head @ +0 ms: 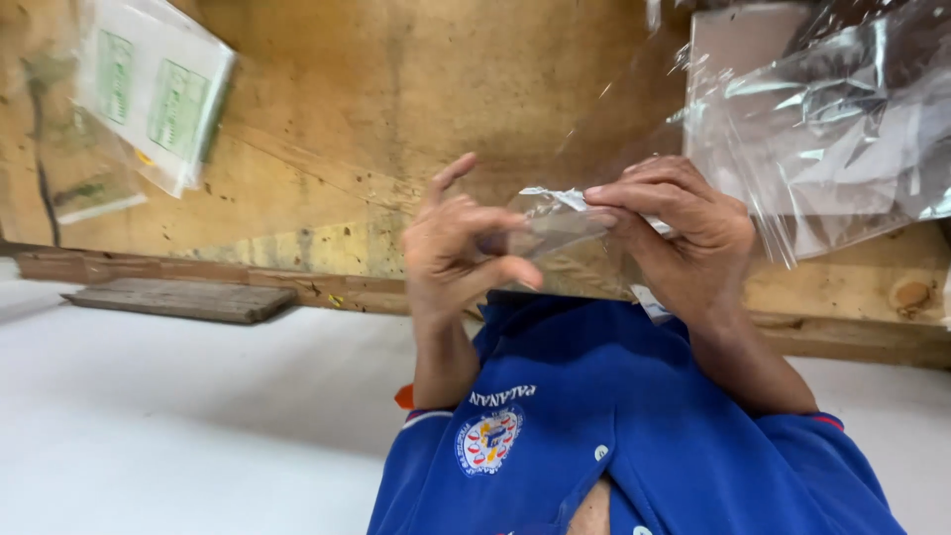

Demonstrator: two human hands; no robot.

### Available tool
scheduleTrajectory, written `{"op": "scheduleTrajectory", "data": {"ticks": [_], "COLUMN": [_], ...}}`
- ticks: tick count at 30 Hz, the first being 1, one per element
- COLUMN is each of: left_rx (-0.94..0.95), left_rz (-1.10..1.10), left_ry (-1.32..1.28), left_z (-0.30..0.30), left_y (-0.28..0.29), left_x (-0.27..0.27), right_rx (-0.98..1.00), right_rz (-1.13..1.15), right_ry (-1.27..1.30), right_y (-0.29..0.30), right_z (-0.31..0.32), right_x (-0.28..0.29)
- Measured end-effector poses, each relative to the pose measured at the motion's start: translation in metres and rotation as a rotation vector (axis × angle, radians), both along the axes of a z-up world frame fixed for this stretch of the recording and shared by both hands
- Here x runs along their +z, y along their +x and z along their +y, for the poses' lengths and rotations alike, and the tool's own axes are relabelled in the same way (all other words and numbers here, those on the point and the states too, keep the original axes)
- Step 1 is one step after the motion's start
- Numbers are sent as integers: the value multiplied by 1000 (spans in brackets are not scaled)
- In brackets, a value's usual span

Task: The person is packaging bundles of dried leaves into clear plastic bags on a wooden workbench.

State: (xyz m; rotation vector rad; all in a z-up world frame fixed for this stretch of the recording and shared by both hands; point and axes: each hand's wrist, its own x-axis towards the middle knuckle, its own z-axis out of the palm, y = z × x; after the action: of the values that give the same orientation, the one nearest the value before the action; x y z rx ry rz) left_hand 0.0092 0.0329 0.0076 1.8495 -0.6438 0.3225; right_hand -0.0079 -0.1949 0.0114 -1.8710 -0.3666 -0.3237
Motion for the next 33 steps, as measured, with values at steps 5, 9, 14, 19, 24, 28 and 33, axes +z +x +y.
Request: {"op": "scheduleTrajectory", "data": {"ticks": [5, 9, 14, 19, 24, 28, 33], "left_rx": [118, 200, 472, 179, -7, -132, -153], "left_rz": [60, -60, -325, -343, -324, -339, -304], "left_ry": [-361, -505, -81, 428, 605, 594, 562], "left_z": [38, 36, 22, 9, -12, -24, -31], "left_y": [3, 14, 12, 37, 51, 60, 67], "left_x": [15, 56, 114, 137, 124, 106, 84], "right_rx": [-55, 100, 228, 127, 236, 171, 41], "right_rz": [-40, 4, 212, 239, 301, 360, 408], "right_ry": [359, 395, 403, 434, 336, 396, 465], "right_y": [8, 7, -1, 5, 17, 18, 15], "right_z": [15, 20, 7, -11, -11, -3, 2], "right_x": [7, 18, 9, 25, 33, 13, -1]}}
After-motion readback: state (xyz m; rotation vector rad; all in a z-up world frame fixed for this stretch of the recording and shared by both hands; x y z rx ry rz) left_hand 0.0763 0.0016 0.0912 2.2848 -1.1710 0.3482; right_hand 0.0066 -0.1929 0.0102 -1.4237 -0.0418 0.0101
